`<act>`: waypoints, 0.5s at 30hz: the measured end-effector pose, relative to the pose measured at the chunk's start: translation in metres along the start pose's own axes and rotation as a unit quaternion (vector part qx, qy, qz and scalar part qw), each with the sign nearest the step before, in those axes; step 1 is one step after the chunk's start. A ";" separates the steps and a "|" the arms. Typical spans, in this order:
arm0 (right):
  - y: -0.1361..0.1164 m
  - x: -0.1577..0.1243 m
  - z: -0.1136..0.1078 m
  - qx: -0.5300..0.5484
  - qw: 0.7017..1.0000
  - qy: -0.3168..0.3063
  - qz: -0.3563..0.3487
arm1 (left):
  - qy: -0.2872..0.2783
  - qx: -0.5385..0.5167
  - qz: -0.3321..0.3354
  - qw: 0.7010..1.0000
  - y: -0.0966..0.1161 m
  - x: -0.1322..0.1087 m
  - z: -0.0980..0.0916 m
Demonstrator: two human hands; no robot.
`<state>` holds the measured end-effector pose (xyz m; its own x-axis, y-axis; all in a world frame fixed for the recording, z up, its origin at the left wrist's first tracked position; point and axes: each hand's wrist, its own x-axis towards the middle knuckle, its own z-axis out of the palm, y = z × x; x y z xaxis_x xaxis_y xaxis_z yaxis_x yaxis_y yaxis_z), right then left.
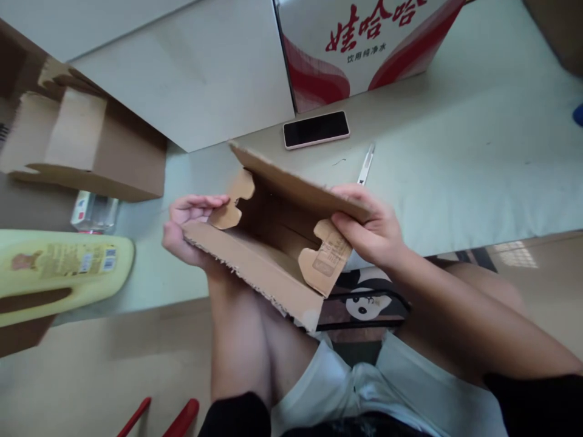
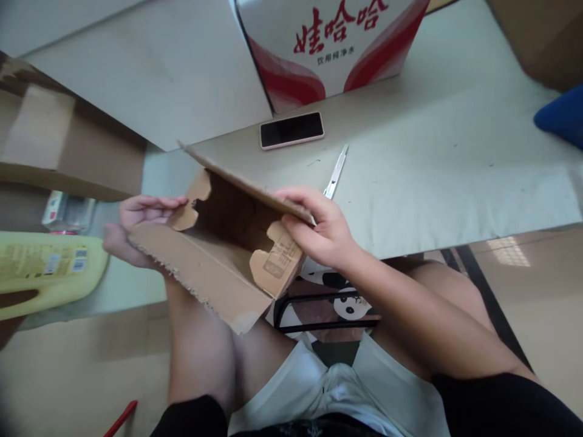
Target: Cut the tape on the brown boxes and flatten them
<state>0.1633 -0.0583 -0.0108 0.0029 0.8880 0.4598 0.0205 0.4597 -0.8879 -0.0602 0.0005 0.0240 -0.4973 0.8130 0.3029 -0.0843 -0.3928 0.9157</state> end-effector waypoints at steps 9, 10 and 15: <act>-0.009 0.001 0.009 -0.017 0.999 -0.038 -0.030 | -0.073 0.036 0.123 0.989 -0.036 0.004 -0.022; -0.011 0.000 0.009 -0.027 0.997 -0.058 -0.045 | -0.085 0.045 0.128 0.987 -0.039 0.006 -0.025; -0.006 -0.003 0.006 -0.018 0.989 -0.104 -0.106 | -0.128 0.092 0.132 0.979 -0.050 0.012 -0.036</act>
<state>0.1572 -0.0640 -0.0070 -0.2113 0.7570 0.6183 0.0344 0.6380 -0.7693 -0.0932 0.0138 -0.0276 -0.2464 0.7842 0.5695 0.1865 -0.5382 0.8219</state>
